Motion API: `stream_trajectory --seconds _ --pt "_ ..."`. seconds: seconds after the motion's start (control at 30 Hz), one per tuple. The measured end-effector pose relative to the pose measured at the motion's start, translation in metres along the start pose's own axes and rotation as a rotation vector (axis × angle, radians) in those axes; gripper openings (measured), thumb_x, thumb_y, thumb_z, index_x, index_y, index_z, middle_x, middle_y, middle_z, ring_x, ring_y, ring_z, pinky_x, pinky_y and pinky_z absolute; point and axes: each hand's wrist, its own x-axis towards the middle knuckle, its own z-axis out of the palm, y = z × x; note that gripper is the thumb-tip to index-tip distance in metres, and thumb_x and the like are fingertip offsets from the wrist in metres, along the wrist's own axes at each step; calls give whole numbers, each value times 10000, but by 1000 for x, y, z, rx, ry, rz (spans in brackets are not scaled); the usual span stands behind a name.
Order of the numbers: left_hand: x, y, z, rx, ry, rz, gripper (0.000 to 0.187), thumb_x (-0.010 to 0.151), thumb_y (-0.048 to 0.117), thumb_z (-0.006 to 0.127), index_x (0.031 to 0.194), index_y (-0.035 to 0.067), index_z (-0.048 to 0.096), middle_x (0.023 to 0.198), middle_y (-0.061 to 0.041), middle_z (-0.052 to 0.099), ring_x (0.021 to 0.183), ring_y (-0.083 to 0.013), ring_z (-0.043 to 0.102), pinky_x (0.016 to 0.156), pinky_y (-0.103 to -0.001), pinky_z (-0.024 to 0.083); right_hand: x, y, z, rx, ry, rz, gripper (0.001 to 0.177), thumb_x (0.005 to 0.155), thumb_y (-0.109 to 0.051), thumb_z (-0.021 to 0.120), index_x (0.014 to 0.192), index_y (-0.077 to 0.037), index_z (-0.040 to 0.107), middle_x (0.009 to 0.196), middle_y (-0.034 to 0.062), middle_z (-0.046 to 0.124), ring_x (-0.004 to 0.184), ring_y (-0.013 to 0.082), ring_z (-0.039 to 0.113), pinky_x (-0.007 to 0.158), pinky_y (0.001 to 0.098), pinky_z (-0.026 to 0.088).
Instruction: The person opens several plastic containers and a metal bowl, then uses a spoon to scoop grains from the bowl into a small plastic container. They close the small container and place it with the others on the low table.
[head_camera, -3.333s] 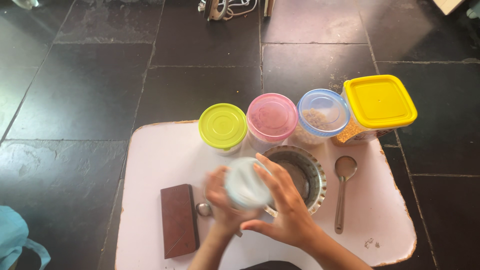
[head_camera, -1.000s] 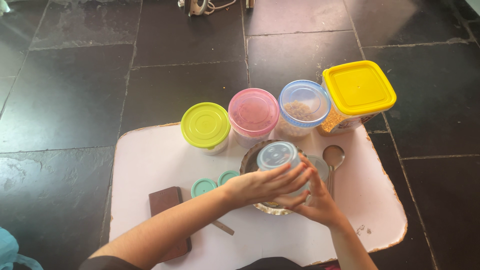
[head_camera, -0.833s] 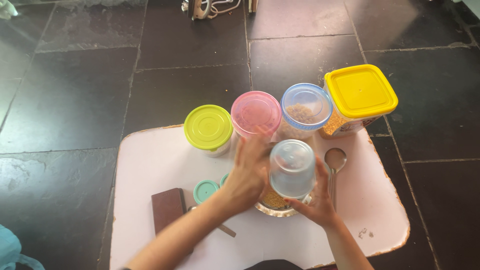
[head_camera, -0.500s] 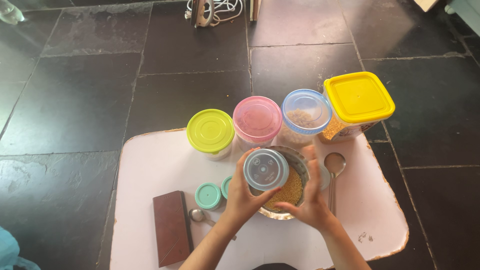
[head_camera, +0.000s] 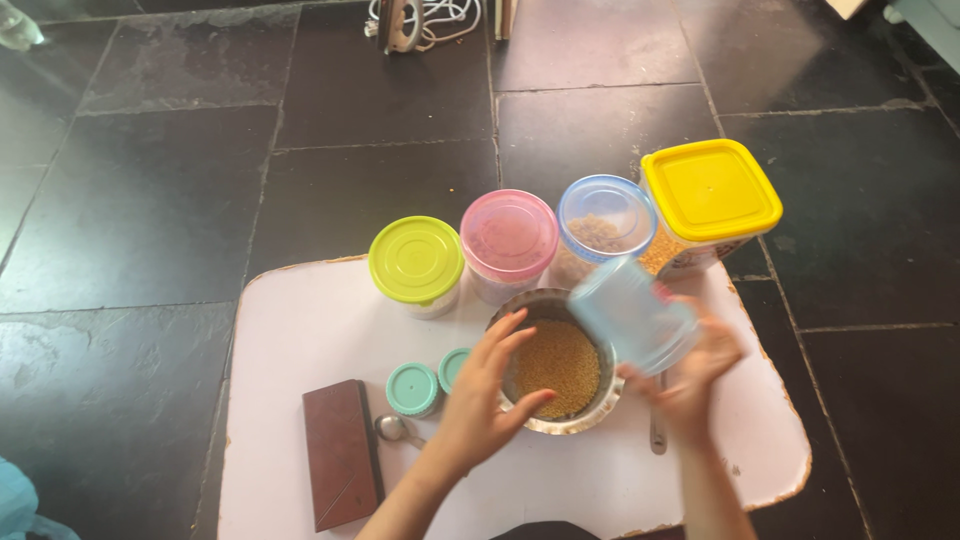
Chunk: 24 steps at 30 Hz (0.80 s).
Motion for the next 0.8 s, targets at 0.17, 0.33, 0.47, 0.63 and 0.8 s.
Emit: stream_trajectory --seconds 0.17,0.33,0.47,0.63,0.8 --pt "-15 -4 -9 166 -164 70 553 849 308 837 1307 76 630 1490 -95 557 1455 -348 484 1197 -492 368 1 46 -64 -343 124 162 979 758 -412 876 1555 -58 431 1483 113 466 1317 313 460 1071 435 422" --pt "-26 -3 2 341 -53 -5 745 691 377 894 1307 81 598 1567 -253 337 1471 -510 246 1156 -651 184 -9 59 -77 -788 -80 284 892 640 -363 892 1453 -127 610 1430 117 520 1264 378 388 1108 489 360" --pt "-27 -17 6 444 -175 -243 1051 541 433 949 1437 96 514 1585 -293 232 1484 -550 131 1145 -701 72 -14 51 -72 -964 -125 175 750 646 -385 895 1325 -144 687 1514 159 498 1335 354 368 1097 508 343" --pt "-43 -48 22 553 -61 -185 1021 711 284 819 1530 7 277 1576 -196 348 1485 -431 251 1188 -619 138 -31 40 -44 -525 13 31 378 937 -282 735 1268 -108 675 1250 126 625 1182 321 599 978 405 512" --pt "-54 -77 25 672 3 -216 830 863 122 701 1565 41 265 1496 -137 461 1467 -375 334 1218 -607 167 -54 50 -25 -696 -494 527 304 908 -396 716 971 -99 723 908 89 768 815 329 725 748 449 567"
